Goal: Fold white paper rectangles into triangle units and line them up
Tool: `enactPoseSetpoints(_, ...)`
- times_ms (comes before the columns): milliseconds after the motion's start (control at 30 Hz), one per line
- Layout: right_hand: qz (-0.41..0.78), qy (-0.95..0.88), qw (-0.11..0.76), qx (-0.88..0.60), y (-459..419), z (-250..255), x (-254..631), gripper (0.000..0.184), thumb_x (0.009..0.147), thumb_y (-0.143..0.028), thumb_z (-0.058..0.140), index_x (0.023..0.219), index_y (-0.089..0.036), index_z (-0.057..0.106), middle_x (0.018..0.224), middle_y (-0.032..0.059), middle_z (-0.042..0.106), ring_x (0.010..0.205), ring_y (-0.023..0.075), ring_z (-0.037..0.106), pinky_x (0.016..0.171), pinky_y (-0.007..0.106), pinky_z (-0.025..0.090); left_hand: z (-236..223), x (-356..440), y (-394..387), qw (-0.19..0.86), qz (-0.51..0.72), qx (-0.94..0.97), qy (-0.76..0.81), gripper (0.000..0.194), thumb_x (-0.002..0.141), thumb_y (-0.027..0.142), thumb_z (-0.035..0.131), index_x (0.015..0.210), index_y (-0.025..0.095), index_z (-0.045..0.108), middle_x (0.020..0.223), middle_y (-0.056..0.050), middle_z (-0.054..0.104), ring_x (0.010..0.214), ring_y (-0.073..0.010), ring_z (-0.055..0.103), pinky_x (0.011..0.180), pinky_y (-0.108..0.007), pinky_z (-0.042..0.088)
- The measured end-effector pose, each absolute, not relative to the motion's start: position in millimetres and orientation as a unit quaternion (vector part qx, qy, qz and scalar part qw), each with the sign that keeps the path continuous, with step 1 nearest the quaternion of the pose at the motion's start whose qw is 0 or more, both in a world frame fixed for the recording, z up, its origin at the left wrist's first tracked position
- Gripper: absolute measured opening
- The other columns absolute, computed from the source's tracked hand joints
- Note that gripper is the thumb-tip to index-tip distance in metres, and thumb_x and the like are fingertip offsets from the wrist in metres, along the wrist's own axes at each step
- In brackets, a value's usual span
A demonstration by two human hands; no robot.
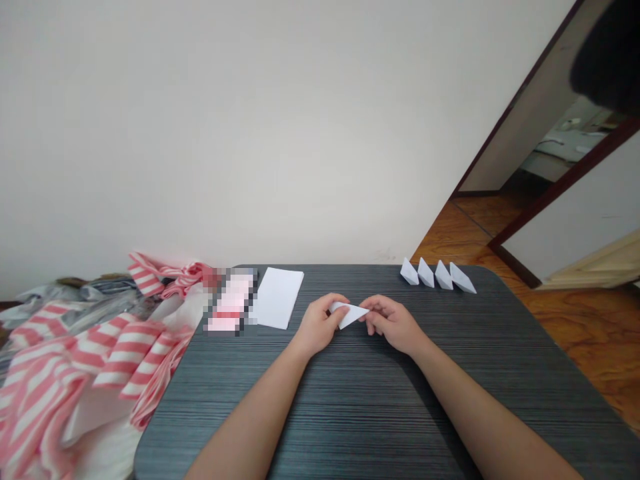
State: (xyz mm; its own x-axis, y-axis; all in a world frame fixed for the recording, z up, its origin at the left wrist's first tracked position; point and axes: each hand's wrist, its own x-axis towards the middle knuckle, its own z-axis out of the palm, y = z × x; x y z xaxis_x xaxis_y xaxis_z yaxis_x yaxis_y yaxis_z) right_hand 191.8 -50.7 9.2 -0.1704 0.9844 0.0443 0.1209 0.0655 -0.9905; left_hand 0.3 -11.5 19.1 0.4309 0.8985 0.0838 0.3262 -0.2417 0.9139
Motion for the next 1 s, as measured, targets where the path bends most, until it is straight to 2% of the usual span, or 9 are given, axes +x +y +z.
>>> enactPoseSetpoints(100, 0.514, -0.569, 0.446, -0.462, -50.6, 6.9, 191.4, 0.022, 0.082, -0.025, 0.053, 0.103, -0.018, 0.054, 0.061, -0.0017, 0.058, 0.049, 0.0097, 0.049, 0.046, 0.021, 0.037, 20.2, 0.0, -11.1, 0.44, 0.323, 0.726, 0.418, 0.025, 0.083, 0.034, 0.047, 0.096, 0.018, 0.061, 0.084, -0.003, 0.063, 0.064, -0.0114, 0.053, 0.057, -0.021, 0.04)
enactPoseSetpoints(233, 0.529, -0.559, 0.454, -0.448, -49.9, 5.3, 191.8, 0.02, 0.081, -0.023, 0.055, 0.1, -0.017, 0.057, 0.061, -0.0003, 0.059, 0.048, 0.0093, 0.048, 0.047, 0.023, 0.038, 20.3, -0.1, -11.0, 0.436, 0.321, 0.732, 0.414, 0.026, 0.083, 0.035, 0.048, 0.096, 0.017, 0.061, 0.087, -0.004, 0.063, 0.069, -0.0123, 0.054, 0.059, -0.022, 0.04)
enactPoseSetpoints(400, 0.546, -0.549, 0.46, -0.435, -49.4, 3.8, 190.8, 0.022, 0.078, -0.023, 0.059, 0.099, -0.017, 0.059, 0.064, 0.0002, 0.061, 0.049, 0.0094, 0.049, 0.048, 0.024, 0.039, 18.4, 0.1, -11.7, 0.432, 0.32, 0.731, 0.421, 0.025, 0.083, 0.034, 0.047, 0.096, 0.018, 0.061, 0.082, -0.002, 0.062, 0.066, -0.0114, 0.052, 0.057, -0.021, 0.039)
enactPoseSetpoints(533, 0.532, -0.551, 0.458, -0.451, -49.1, 2.7, 191.3, 0.023, 0.078, -0.025, 0.059, 0.099, -0.017, 0.06, 0.065, 0.0005, 0.061, 0.05, 0.0099, 0.05, 0.049, 0.024, 0.04, 19.7, 0.4, -12.6, 0.436, 0.317, 0.731, 0.419, 0.026, 0.083, 0.035, 0.047, 0.096, 0.018, 0.061, 0.081, -0.002, 0.062, 0.065, -0.0116, 0.052, 0.058, -0.022, 0.039)
enactPoseSetpoints(800, 0.494, -0.563, 0.447, -0.489, -47.5, 0.0, 193.8, 0.025, 0.081, -0.032, 0.055, 0.099, -0.016, 0.061, 0.063, 0.0009, 0.06, 0.05, 0.0104, 0.05, 0.049, 0.024, 0.04, 26.2, 2.2, -14.2, 0.431, 0.323, 0.753, 0.378, 0.023, 0.082, 0.033, 0.05, 0.093, 0.017, 0.063, 0.089, -0.004, 0.063, 0.081, -0.0151, 0.055, 0.071, -0.025, 0.041)
enactPoseSetpoints(1000, 0.461, -0.574, 0.442, -0.512, -47.5, 4.2, 193.6, 0.025, 0.082, -0.034, 0.054, 0.097, -0.016, 0.062, 0.061, 0.0, 0.059, 0.049, 0.0098, 0.047, 0.048, 0.023, 0.038, 27.6, 3.0, -13.3, 0.404, 0.324, 0.775, 0.362, 0.022, 0.08, 0.031, 0.054, 0.095, 0.018, 0.063, 0.086, -0.004, 0.062, 0.081, -0.0154, 0.055, 0.074, -0.026, 0.04)
